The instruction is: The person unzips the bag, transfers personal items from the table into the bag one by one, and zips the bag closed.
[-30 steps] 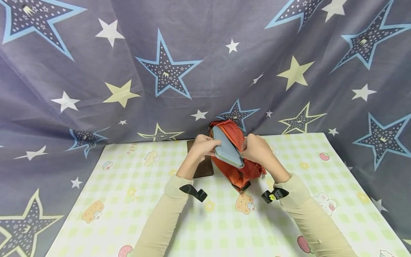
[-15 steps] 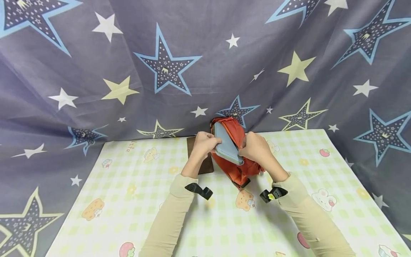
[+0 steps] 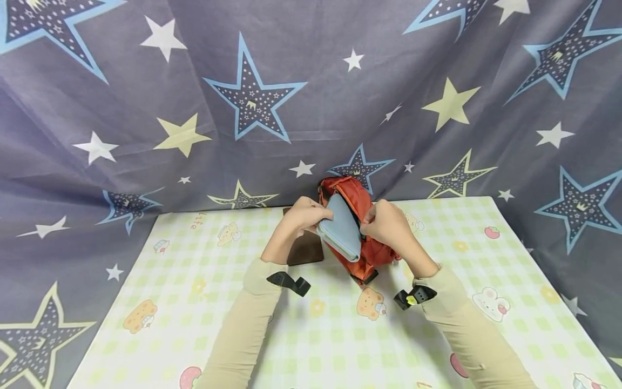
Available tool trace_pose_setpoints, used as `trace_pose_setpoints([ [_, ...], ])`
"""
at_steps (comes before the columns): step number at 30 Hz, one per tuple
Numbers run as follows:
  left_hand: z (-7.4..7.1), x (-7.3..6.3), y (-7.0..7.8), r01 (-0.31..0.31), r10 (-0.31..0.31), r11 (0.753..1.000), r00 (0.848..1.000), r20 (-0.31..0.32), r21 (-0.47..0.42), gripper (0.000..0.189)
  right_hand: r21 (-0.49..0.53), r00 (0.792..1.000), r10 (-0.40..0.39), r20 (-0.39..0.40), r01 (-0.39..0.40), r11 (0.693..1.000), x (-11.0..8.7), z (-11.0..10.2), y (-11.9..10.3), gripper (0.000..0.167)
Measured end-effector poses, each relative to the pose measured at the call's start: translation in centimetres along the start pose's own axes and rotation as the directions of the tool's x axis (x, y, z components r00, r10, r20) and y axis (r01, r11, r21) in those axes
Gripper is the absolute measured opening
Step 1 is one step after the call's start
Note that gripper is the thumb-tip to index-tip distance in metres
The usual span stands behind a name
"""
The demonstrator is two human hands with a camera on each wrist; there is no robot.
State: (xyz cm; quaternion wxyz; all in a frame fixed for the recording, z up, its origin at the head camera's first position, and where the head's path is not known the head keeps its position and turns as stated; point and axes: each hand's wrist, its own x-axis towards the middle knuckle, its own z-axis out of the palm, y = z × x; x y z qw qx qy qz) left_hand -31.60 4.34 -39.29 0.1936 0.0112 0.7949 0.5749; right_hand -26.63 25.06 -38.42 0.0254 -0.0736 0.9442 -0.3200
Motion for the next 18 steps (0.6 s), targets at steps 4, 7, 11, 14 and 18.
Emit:
trace_pose_setpoints([
  [4,0.9,0.7,0.7,0.018,-0.014,0.999,0.996,-0.091,0.037,0.014,0.019,0.998,-0.055,0.033,0.055,0.998,0.1,0.2,-0.6,0.011],
  [7,1.3,1.1,1.3,0.027,-0.007,0.992,0.988,-0.157,0.123,0.015,0.056,0.998,-0.052,0.046,0.05,0.997,0.1,0.0,-0.9,0.009],
  [11,1.7,1.3,1.6,-0.017,0.029,0.995,0.992,-0.126,0.096,0.016,0.132,0.998,-0.005,0.065,-0.004,0.991,0.1,-0.3,-0.6,0.009],
  [14,1.9,1.3,1.3,-0.056,0.052,0.994,0.998,-0.045,-0.089,0.025,0.198,0.997,0.019,0.072,-0.033,0.98,0.3,-0.6,-0.1,0.011],
  [18,1.9,1.3,1.0,-0.051,0.059,0.975,0.998,0.031,-0.217,0.032,0.266,0.997,0.037,0.065,-0.053,0.963,0.5,-0.8,0.5,0.014],
])
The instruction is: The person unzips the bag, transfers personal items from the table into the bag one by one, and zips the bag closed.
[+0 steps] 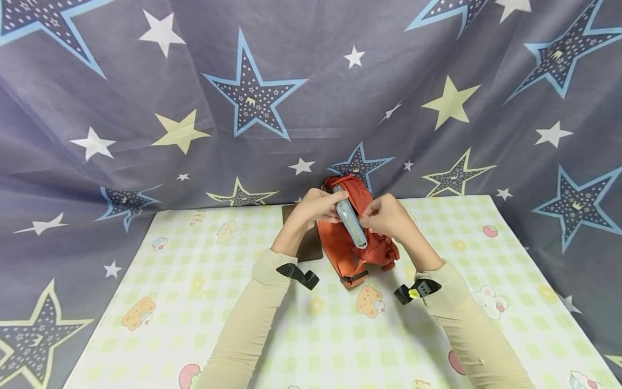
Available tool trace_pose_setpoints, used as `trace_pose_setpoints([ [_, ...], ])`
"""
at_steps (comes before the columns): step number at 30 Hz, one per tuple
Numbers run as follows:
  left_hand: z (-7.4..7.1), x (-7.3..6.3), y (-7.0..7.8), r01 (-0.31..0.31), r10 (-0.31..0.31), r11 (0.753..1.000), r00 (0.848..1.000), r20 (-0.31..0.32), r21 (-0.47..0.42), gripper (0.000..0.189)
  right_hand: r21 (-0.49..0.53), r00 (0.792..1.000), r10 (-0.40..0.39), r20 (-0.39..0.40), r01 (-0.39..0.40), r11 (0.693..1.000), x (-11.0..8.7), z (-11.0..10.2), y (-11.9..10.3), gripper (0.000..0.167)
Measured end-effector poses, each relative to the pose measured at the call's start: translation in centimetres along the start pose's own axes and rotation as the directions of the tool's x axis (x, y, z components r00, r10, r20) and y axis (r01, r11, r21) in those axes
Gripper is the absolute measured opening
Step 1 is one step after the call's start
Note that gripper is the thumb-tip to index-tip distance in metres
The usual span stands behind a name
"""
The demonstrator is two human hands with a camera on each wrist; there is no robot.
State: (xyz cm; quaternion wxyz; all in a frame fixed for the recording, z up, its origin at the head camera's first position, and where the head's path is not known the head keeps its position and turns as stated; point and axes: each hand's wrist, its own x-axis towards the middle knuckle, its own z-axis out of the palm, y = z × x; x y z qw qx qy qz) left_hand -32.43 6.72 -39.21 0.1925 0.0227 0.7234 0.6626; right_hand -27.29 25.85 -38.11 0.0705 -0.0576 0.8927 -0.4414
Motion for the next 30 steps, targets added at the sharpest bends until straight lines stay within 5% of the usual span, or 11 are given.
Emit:
trace_pose_setpoints([
  [4,0.0,0.0,-0.2,-0.014,0.01,0.999,0.995,0.097,0.041,0.05,0.054,1.0,0.013,-0.027,-0.011,0.998,0.2,-0.2,0.6,0.015],
  [7,0.1,-0.4,-0.6,-0.124,0.1,0.982,0.981,0.165,0.14,0.059,0.087,0.999,0.021,-0.041,-0.017,0.996,0.3,-0.3,1.0,0.016],
  [9,0.3,-0.6,-0.9,-0.244,0.198,0.932,0.962,0.186,0.267,0.073,0.099,0.999,0.03,-0.04,-0.026,0.995,0.2,-0.3,1.1,0.017],
  [13,0.6,-1.2,-1.1,-0.399,0.357,0.76,0.916,0.185,0.513,0.088,0.094,0.998,0.047,-0.03,-0.044,0.995,0.2,-0.4,1.1,0.019],
  [15,0.4,-1.2,-1.3,-0.416,0.381,0.729,0.906,0.182,0.544,0.085,0.09,0.999,0.046,-0.023,-0.044,0.995,0.2,-0.4,1.0,0.019],
  [18,-0.4,-1.0,-1.8,-0.419,0.378,0.785,0.907,0.182,0.456,0.071,0.092,0.999,0.032,-0.015,-0.03,0.995,0.3,-0.3,1.0,0.018],
  [23,-2.0,-0.6,-2.3,-0.388,0.356,0.908,0.913,0.2,0.156,0.063,0.092,1.0,0.018,-0.016,-0.017,0.996,0.3,-0.1,0.7,0.016],
  [26,-2.8,-0.7,-1.8,-0.346,0.328,0.937,0.914,0.238,0.039,0.063,0.093,1.0,0.016,-0.021,-0.014,0.996,0.4,0.0,0.6,0.016],
  [30,-3.3,-0.8,-1.0,-0.314,0.289,0.949,0.899,0.329,0.026,0.062,0.072,0.999,-0.019,-0.042,0.022,0.997,0.7,0.2,0.5,0.015],
])
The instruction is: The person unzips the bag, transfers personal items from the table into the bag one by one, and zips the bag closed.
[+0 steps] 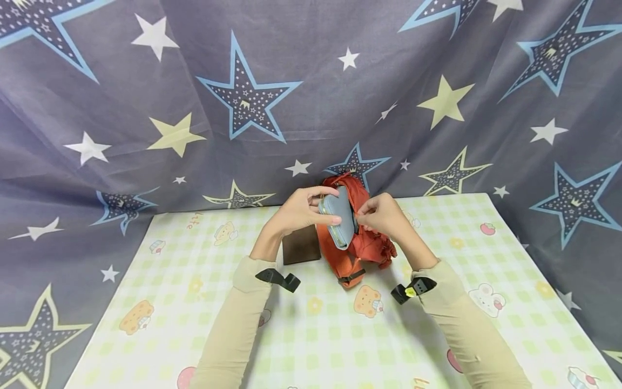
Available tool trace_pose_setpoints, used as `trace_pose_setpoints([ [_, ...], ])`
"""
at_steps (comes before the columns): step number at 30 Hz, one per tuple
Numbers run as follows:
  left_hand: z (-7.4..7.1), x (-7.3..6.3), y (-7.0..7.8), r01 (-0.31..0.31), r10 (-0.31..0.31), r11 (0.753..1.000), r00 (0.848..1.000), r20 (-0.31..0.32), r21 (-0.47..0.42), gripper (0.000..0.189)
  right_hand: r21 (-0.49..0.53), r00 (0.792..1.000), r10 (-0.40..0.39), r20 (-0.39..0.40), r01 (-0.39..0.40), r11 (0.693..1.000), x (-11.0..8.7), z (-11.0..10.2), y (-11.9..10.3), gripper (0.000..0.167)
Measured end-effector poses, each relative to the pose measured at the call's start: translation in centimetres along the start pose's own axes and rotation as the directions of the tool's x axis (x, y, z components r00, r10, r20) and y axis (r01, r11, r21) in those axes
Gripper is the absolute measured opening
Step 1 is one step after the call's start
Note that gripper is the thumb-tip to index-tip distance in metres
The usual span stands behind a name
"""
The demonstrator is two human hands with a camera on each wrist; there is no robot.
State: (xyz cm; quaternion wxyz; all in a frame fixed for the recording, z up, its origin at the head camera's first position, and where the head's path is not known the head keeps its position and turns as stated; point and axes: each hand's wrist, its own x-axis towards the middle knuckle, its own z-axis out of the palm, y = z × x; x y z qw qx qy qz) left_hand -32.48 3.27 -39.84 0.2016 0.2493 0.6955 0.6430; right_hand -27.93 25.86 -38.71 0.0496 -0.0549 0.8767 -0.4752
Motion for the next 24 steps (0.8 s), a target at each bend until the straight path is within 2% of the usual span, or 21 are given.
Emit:
trace_pose_setpoints([
  [2,-0.2,0.3,-0.1,0.013,-0.012,1.0,0.999,0.034,-0.003,0.062,-0.016,0.999,-0.032,-0.011,0.032,0.999,0.2,0.2,0.2,0.015],
  [4,-0.4,0.6,-0.4,0.031,-0.031,1.0,0.999,0.041,0.002,0.062,-0.033,0.998,-0.069,-0.015,0.068,0.997,0.3,0.4,0.4,0.015],
  [9,-1.0,1.3,-1.3,0.079,-0.08,0.996,0.997,-0.016,-0.032,0.064,-0.047,0.992,-0.129,-0.006,0.129,0.991,0.2,0.5,0.8,0.015],
  [14,-0.9,1.4,-1.4,0.087,-0.09,0.995,0.994,-0.063,-0.045,0.066,0.03,0.991,-0.131,0.016,0.13,0.991,0.1,0.3,0.9,0.016],
  [16,-0.7,1.3,-1.4,0.077,-0.077,0.997,0.994,-0.083,-0.013,0.069,0.068,0.991,-0.13,0.03,0.128,0.989,0.1,0.3,0.9,0.017],
  [21,0.3,1.3,-1.4,0.059,-0.04,0.989,0.99,-0.136,0.139,0.075,0.102,0.986,-0.151,0.066,0.144,0.984,-0.2,0.3,0.9,0.016],
  [24,0.7,1.5,-1.6,0.075,-0.038,0.982,0.977,-0.209,0.174,0.076,0.104,0.984,-0.159,0.077,0.151,0.983,-0.4,0.2,0.9,0.016],
])
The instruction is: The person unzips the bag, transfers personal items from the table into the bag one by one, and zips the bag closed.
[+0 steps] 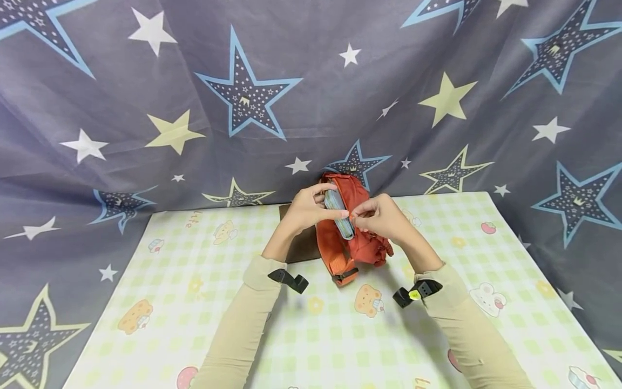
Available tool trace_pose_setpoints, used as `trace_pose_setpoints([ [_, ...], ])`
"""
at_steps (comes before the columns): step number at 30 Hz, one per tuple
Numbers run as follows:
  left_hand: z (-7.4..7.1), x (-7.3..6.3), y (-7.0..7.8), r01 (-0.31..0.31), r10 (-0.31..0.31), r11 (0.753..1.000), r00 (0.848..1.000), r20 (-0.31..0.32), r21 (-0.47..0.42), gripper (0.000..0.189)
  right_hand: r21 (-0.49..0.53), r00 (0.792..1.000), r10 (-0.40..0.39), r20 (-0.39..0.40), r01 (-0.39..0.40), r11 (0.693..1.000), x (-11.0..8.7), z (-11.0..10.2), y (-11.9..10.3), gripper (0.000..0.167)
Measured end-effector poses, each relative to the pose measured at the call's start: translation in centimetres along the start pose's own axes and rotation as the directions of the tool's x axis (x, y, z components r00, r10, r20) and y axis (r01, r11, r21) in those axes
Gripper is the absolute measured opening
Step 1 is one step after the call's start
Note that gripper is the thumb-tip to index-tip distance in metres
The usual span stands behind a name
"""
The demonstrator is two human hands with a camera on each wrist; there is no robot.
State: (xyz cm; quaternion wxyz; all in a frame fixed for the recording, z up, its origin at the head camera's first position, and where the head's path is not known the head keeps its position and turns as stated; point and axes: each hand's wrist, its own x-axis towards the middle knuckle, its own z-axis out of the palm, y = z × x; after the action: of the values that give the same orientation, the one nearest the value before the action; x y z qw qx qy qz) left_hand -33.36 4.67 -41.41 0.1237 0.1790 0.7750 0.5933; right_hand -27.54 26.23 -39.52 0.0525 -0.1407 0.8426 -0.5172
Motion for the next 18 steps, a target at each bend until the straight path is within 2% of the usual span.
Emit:
trace_pose_setpoints([
  [2,0.3,0.0,0.1,0.009,-0.008,1.0,0.998,-0.062,0.02,0.074,0.005,1.0,0.014,0.004,-0.014,1.0,-0.3,-0.1,-0.1,0.017],
  [5,0.6,-0.1,0.4,0.003,0.013,0.994,0.991,-0.133,0.113,0.072,0.005,0.998,0.063,-0.001,-0.063,0.998,-0.7,-0.3,-0.3,0.018],
  [9,1.0,-0.7,0.8,-0.033,0.071,0.96,0.989,-0.131,0.276,0.077,-0.009,0.988,0.149,-0.036,-0.149,0.989,-1.1,-0.4,-0.7,0.019],
  [11,1.1,-1.0,1.0,-0.04,0.072,0.953,0.993,-0.098,0.299,0.075,-0.019,0.981,0.185,-0.053,-0.186,0.982,-1.2,-0.5,-0.8,0.019],
  [12,1.1,-1.1,1.1,-0.031,0.057,0.956,0.995,-0.08,0.291,0.074,-0.021,0.979,0.197,-0.056,-0.198,0.98,-1.2,-0.5,-0.8,0.019],
  [14,1.1,-1.2,1.2,-0.006,0.014,0.977,0.999,-0.035,0.215,0.07,-0.03,0.975,0.215,-0.06,-0.217,0.976,-1.3,-0.6,-0.8,0.019],
  [16,1.1,-1.2,1.4,0.047,-0.048,0.995,0.999,0.013,0.091,0.069,-0.031,0.972,0.226,-0.065,-0.229,0.973,-1.4,-0.6,-0.7,0.019],
  [18,1.1,-1.2,1.6,0.105,-0.104,0.994,0.994,0.043,-0.021,0.072,-0.031,0.971,0.227,-0.069,-0.229,0.973,-1.5,-0.6,-0.6,0.018],
])
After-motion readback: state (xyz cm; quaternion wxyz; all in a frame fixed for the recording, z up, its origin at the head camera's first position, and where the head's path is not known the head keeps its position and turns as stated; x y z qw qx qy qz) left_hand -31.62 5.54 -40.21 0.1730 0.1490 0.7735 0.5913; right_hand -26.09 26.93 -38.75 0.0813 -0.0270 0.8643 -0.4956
